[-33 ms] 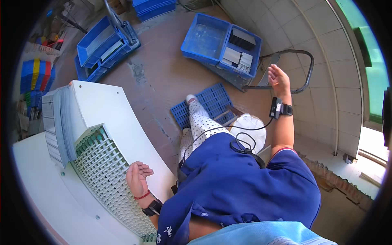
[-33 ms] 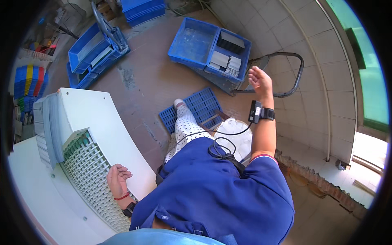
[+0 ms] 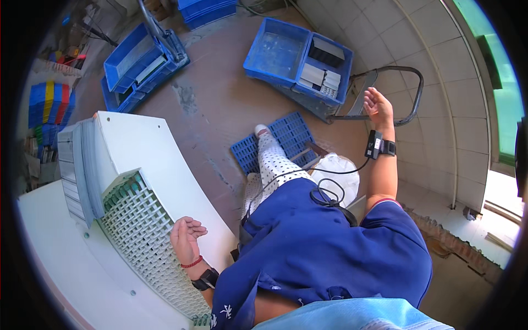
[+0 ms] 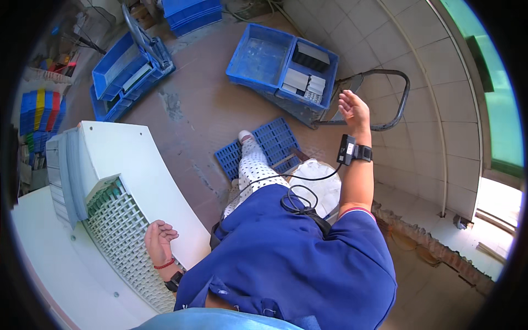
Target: The person is seen picking up, inspecting, and sorting metal louvered or finned components into bins and a processing machine.
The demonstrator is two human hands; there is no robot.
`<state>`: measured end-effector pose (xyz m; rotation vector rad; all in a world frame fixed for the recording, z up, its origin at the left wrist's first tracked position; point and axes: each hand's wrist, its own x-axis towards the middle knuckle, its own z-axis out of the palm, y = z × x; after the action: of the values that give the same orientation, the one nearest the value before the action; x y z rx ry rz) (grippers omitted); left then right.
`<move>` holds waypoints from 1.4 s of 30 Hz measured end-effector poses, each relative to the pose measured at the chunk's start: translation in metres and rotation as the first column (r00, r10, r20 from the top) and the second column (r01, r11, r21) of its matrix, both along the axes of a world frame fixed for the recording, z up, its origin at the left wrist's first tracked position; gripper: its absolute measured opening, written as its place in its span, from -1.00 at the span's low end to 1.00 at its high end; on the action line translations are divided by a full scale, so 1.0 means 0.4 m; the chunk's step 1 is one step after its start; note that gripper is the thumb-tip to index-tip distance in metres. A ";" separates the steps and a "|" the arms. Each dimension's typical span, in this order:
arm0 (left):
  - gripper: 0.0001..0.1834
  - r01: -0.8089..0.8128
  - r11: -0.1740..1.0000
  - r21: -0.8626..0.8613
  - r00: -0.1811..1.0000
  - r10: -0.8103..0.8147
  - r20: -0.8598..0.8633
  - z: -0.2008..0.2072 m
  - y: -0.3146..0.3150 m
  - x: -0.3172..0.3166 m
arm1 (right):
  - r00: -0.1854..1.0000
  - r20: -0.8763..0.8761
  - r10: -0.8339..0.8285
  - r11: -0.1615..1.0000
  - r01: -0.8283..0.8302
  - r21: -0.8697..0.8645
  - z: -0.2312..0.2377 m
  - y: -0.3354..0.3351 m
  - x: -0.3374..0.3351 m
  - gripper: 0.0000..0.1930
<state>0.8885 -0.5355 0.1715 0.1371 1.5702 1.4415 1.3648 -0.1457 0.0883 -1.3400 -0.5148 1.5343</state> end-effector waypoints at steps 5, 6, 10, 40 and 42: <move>-0.75 0.054 0.999 -0.005 0.998 -0.054 -0.022 -0.006 0.126 0.019 | 0.997 -0.013 -0.071 0.996 0.070 -0.047 -0.059 0.064 0.079 -0.83; -0.75 0.065 0.998 -0.007 0.997 -0.066 -0.031 -0.008 0.162 0.027 | 0.998 -0.019 -0.066 0.997 0.065 -0.051 -0.081 0.083 0.091 -0.83; -0.75 0.106 0.993 -0.053 0.994 -0.107 -0.032 -0.022 0.342 0.082 | 0.996 -0.054 -0.072 0.988 0.063 -0.142 -0.164 0.191 0.124 -0.76; -0.78 0.447 0.894 -0.014 0.884 -0.440 0.156 -0.281 1.281 -0.084 | 0.967 0.248 -0.050 0.769 0.196 -0.608 -0.617 0.560 0.097 -0.77; -0.78 0.475 0.880 -0.023 0.871 -0.466 0.155 -0.302 1.339 -0.128 | 0.961 0.268 -0.061 0.760 0.219 -0.611 -0.628 0.560 0.064 -0.79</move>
<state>0.8373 0.0001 0.0508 0.3476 1.3398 0.9947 1.3904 0.0782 -0.1629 -2.0535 -0.0009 1.4868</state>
